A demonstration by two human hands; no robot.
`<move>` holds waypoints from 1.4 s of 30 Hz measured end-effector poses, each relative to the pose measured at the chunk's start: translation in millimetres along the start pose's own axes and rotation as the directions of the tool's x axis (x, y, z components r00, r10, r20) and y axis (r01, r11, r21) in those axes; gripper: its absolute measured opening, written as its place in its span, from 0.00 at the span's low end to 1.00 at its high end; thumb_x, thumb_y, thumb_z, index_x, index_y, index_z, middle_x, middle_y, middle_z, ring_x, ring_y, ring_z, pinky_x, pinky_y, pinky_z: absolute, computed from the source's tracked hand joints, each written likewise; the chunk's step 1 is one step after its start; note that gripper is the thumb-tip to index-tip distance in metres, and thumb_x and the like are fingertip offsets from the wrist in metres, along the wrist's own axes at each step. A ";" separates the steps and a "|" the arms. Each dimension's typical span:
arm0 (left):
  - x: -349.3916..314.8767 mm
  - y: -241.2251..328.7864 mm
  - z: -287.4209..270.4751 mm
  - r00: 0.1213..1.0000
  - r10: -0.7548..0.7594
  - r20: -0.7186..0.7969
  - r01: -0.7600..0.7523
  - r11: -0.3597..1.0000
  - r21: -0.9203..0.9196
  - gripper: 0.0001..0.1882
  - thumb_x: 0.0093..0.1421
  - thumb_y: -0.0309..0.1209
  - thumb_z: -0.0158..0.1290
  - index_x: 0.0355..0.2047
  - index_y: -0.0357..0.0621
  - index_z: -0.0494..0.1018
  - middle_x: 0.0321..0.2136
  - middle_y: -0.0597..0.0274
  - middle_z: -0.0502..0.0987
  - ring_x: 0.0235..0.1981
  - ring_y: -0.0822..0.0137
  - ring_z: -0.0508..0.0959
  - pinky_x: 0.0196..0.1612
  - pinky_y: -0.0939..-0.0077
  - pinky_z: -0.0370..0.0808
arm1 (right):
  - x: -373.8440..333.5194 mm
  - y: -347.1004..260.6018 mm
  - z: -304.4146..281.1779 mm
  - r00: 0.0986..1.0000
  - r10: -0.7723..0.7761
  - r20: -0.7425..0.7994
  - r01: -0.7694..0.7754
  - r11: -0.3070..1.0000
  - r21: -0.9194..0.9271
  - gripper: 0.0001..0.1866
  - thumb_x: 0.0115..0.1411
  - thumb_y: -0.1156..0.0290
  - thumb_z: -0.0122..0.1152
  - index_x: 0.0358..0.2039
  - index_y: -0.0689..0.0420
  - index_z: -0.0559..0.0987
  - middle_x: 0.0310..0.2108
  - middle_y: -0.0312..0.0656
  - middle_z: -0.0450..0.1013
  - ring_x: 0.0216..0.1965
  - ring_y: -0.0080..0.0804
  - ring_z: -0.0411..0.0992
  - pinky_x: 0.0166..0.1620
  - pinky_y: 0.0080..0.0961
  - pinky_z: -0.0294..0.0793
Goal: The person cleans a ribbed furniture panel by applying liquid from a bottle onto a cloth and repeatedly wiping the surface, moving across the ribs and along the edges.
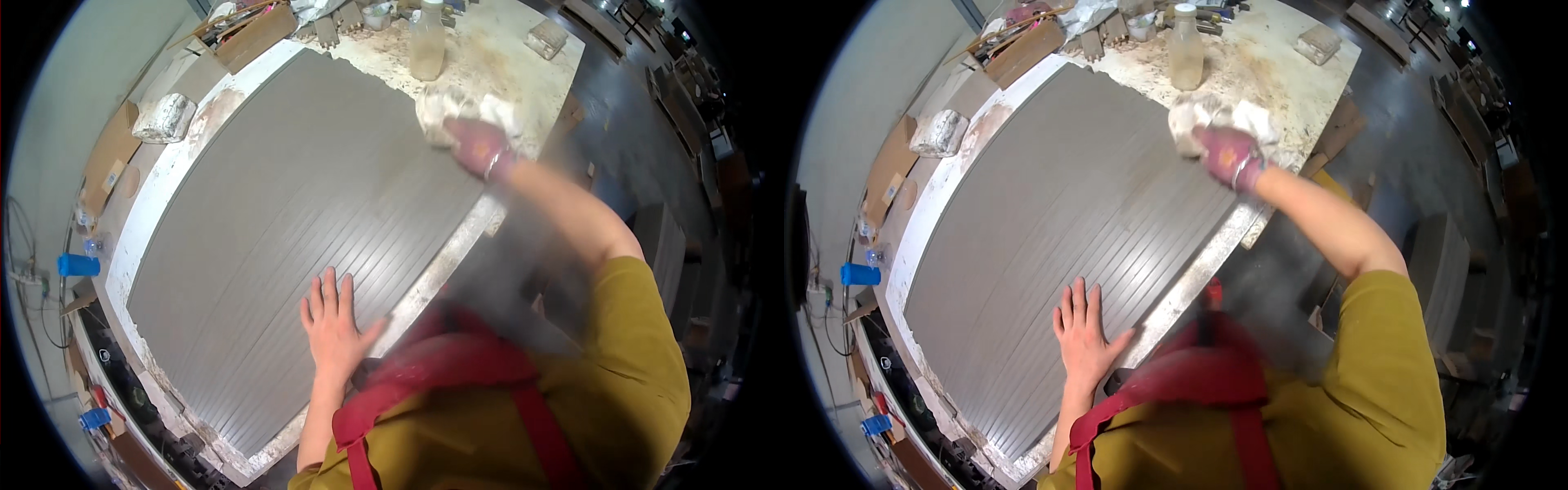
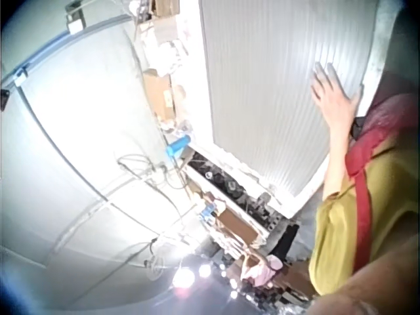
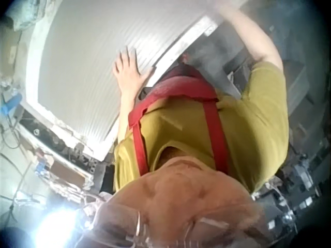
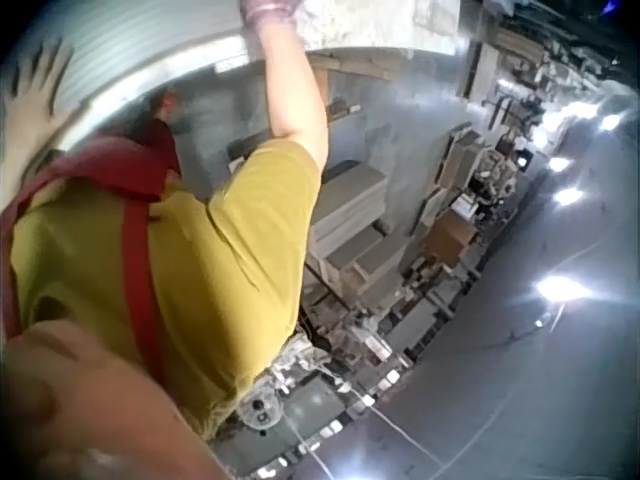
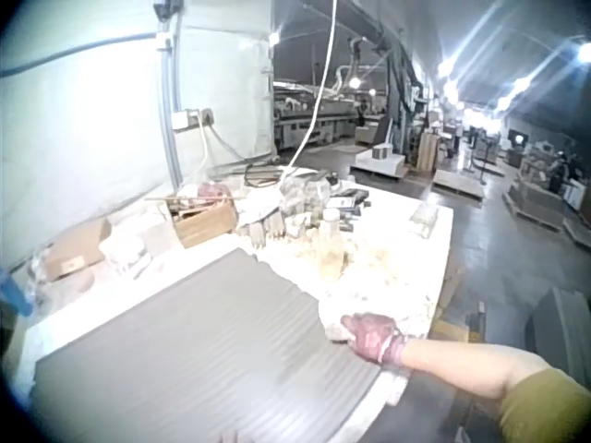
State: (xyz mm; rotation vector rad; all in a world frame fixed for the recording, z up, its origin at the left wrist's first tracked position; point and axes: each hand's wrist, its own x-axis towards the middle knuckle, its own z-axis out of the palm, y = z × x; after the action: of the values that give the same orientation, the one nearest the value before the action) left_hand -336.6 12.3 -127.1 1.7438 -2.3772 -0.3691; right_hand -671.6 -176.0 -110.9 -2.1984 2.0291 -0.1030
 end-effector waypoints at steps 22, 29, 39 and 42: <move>-65.5 -28.7 -27.2 0.985 -0.121 0.125 0.115 0.992 0.051 0.49 0.43 0.54 0.61 0.61 0.41 0.57 0.65 0.45 0.48 0.65 0.44 0.49 0.62 0.44 0.46 | -15.9 13.4 -70.4 0.985 -0.050 -0.167 0.111 0.919 0.378 0.15 0.55 0.65 0.53 0.42 0.55 0.76 0.40 0.49 0.74 0.43 0.46 0.73 0.47 0.35 0.71; -96.7 -60.9 -15.1 0.989 -0.122 0.088 0.103 0.976 0.192 0.44 0.41 0.52 0.63 0.58 0.52 0.63 0.64 0.50 0.53 0.64 0.46 0.53 0.61 0.43 0.48 | -6.6 -28.6 38.1 0.883 -0.271 -0.383 0.324 0.942 0.081 0.14 0.53 0.73 0.49 0.40 0.53 0.77 0.37 0.47 0.75 0.38 0.44 0.74 0.46 0.37 0.73; -92.9 -61.3 -15.2 0.992 -0.113 0.049 0.103 0.978 0.180 0.44 0.40 0.48 0.64 0.58 0.50 0.63 0.65 0.52 0.52 0.65 0.44 0.50 0.62 0.46 0.47 | -22.1 -75.2 24.7 0.961 -0.275 0.009 0.274 0.960 0.065 0.17 0.55 0.64 0.51 0.45 0.52 0.75 0.41 0.47 0.73 0.45 0.43 0.72 0.48 0.38 0.70; -90.0 -59.4 -15.9 0.993 -0.110 0.044 0.100 0.978 0.180 0.44 0.40 0.48 0.65 0.58 0.50 0.63 0.65 0.52 0.52 0.65 0.45 0.49 0.62 0.46 0.47 | 18.1 -4.9 20.1 0.985 0.079 -0.154 -0.049 0.980 0.191 0.16 0.53 0.61 0.54 0.42 0.52 0.77 0.39 0.47 0.76 0.42 0.45 0.74 0.46 0.36 0.71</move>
State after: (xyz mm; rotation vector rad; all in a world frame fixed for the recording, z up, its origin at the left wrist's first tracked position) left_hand -250.9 79.6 -128.7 1.9664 -2.4284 -0.2259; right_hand -662.2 -192.4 -130.9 -2.0678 2.0741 -0.4586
